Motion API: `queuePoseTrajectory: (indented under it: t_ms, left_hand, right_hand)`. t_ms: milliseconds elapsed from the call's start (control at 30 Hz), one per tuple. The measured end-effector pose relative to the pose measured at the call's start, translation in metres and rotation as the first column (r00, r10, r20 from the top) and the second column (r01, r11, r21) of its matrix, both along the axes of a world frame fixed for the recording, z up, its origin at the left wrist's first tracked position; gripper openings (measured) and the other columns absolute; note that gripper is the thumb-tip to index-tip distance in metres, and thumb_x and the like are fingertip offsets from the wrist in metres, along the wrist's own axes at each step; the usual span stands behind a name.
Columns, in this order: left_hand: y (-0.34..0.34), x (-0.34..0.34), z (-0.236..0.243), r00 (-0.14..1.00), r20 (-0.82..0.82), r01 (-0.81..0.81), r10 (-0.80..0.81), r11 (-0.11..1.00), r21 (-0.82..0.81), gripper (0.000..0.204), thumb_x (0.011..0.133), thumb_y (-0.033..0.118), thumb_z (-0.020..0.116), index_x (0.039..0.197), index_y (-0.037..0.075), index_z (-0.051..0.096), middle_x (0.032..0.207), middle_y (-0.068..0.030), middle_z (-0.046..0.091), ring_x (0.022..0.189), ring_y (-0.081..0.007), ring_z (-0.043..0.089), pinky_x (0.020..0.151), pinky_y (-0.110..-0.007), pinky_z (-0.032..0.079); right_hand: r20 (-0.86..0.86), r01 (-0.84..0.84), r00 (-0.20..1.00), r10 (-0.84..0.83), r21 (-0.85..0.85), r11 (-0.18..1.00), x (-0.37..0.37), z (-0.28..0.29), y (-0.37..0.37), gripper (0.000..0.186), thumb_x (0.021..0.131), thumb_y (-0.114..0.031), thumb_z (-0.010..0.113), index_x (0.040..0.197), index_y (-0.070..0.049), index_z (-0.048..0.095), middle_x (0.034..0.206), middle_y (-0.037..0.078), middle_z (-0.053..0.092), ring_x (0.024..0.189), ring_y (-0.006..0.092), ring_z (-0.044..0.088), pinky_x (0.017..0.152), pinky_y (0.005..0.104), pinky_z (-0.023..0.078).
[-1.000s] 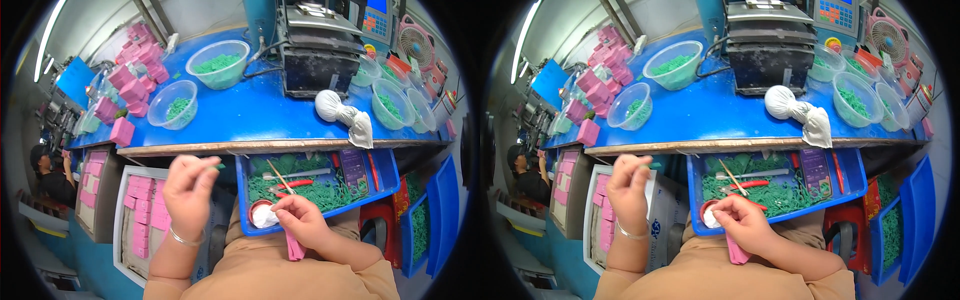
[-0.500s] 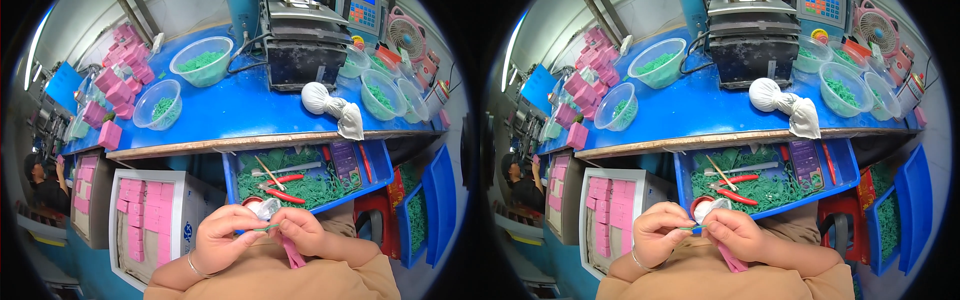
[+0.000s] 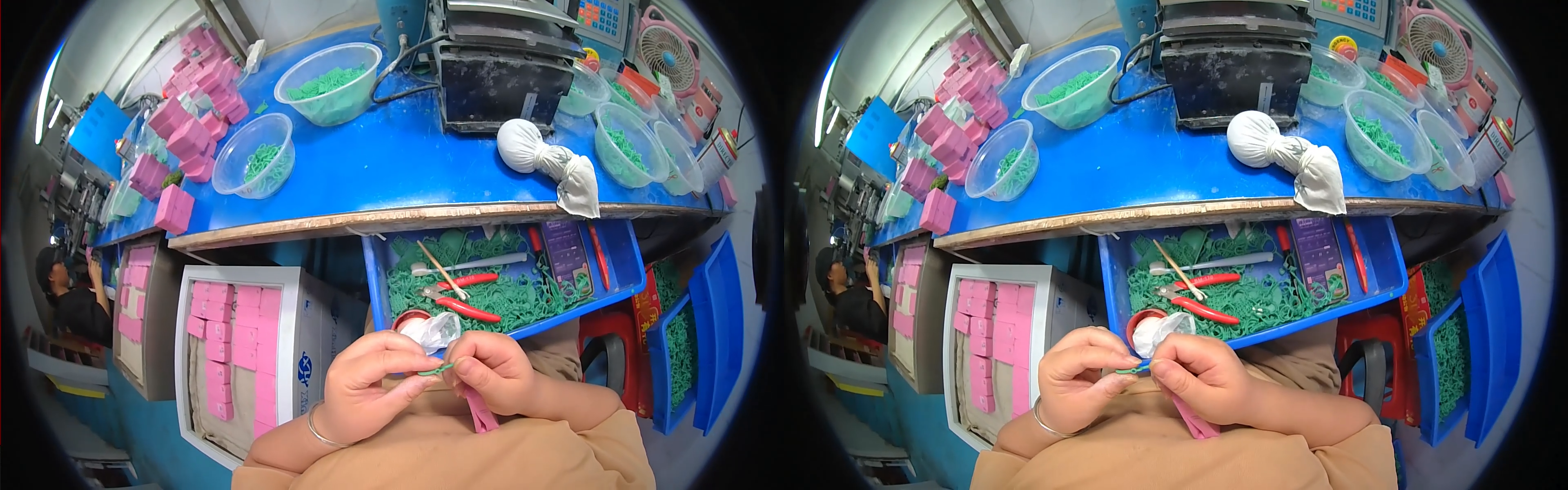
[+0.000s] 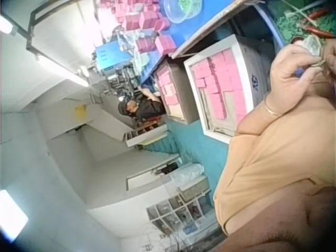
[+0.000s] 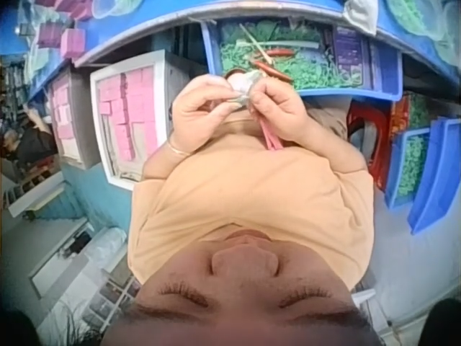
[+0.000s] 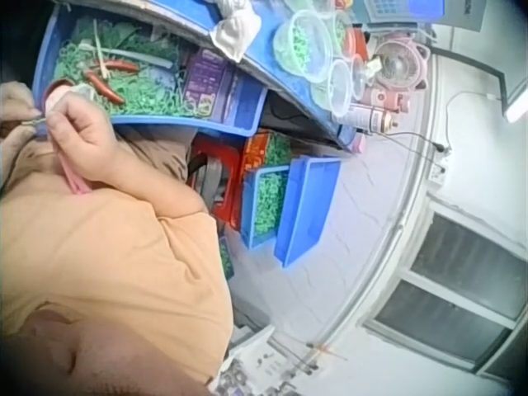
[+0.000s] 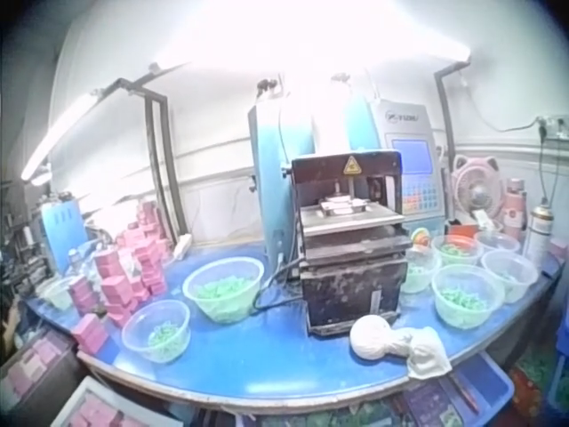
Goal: Preparing silicone molds with plastic inserts and operating a wax injection machine.
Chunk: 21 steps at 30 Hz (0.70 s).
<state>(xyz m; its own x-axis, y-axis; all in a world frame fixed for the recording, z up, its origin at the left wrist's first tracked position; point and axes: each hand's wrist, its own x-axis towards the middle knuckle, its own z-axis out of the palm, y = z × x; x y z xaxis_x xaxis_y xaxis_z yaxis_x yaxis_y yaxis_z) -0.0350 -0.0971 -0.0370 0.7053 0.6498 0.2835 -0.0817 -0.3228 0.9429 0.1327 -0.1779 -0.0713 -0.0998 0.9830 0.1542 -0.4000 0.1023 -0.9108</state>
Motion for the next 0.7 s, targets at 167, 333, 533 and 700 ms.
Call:
queuePoseTrajectory:
  t_ms: [167, 333, 533, 700]
  left_hand:
    - [0.0031, -0.0008, -0.0012, 1.000, 0.009, 0.021, -0.021, 0.999, 0.028, 0.019, 0.068, -0.008, 0.066, 0.086, -0.002, 0.064, 0.084, -0.0113, 0.058, 0.076, -0.0182, 0.057, 0.065, -0.026, 0.046]
    - [0.0039, -0.0008, -0.0020, 1.000, 0.006, 0.021, -0.021, 0.997, 0.070, 0.020, 0.067, -0.008, 0.067, 0.086, 0.000, 0.065, 0.084, -0.0105, 0.058, 0.076, -0.0179, 0.056, 0.065, -0.026, 0.046]
    - [0.0032, 0.0000, -0.0014, 1.000, -0.001, 0.015, -0.015, 0.999, 0.052, 0.020, 0.067, -0.007, 0.067, 0.085, 0.001, 0.065, 0.084, -0.0100, 0.058, 0.076, -0.0174, 0.056, 0.066, -0.026, 0.045]
    - [0.0038, 0.0010, -0.0001, 1.000, -0.001, 0.015, -0.015, 0.999, 0.046, 0.020, 0.067, -0.008, 0.067, 0.085, 0.001, 0.066, 0.084, -0.0098, 0.058, 0.076, -0.0169, 0.056, 0.066, -0.026, 0.045]
  right_hand:
    - [0.056, 0.058, 0.997, -0.060, 0.031, 0.998, -0.0016, -0.0025, 0.0006, 0.015, 0.091, -0.011, 0.050, 0.079, -0.002, 0.050, 0.066, 0.000, 0.049, 0.057, 0.0066, 0.042, 0.050, 0.0224, 0.035]
    - [0.107, 0.114, 0.987, -0.122, 0.073, 0.991, -0.0022, -0.0048, 0.0007, 0.013, 0.088, -0.009, 0.054, 0.078, -0.002, 0.052, 0.064, 0.000, 0.048, 0.055, 0.0064, 0.041, 0.048, 0.0229, 0.033]
    - [0.093, 0.124, 0.987, -0.130, 0.073, 0.990, -0.0026, -0.0037, 0.0004, 0.012, 0.087, -0.008, 0.055, 0.078, -0.001, 0.052, 0.064, 0.000, 0.048, 0.055, 0.0060, 0.042, 0.047, 0.0227, 0.033]
    - [0.099, 0.126, 0.986, -0.134, 0.076, 0.989, -0.0016, -0.0029, 0.0006, 0.011, 0.086, -0.008, 0.055, 0.078, -0.001, 0.052, 0.064, 0.000, 0.048, 0.055, 0.0057, 0.042, 0.047, 0.0224, 0.033]
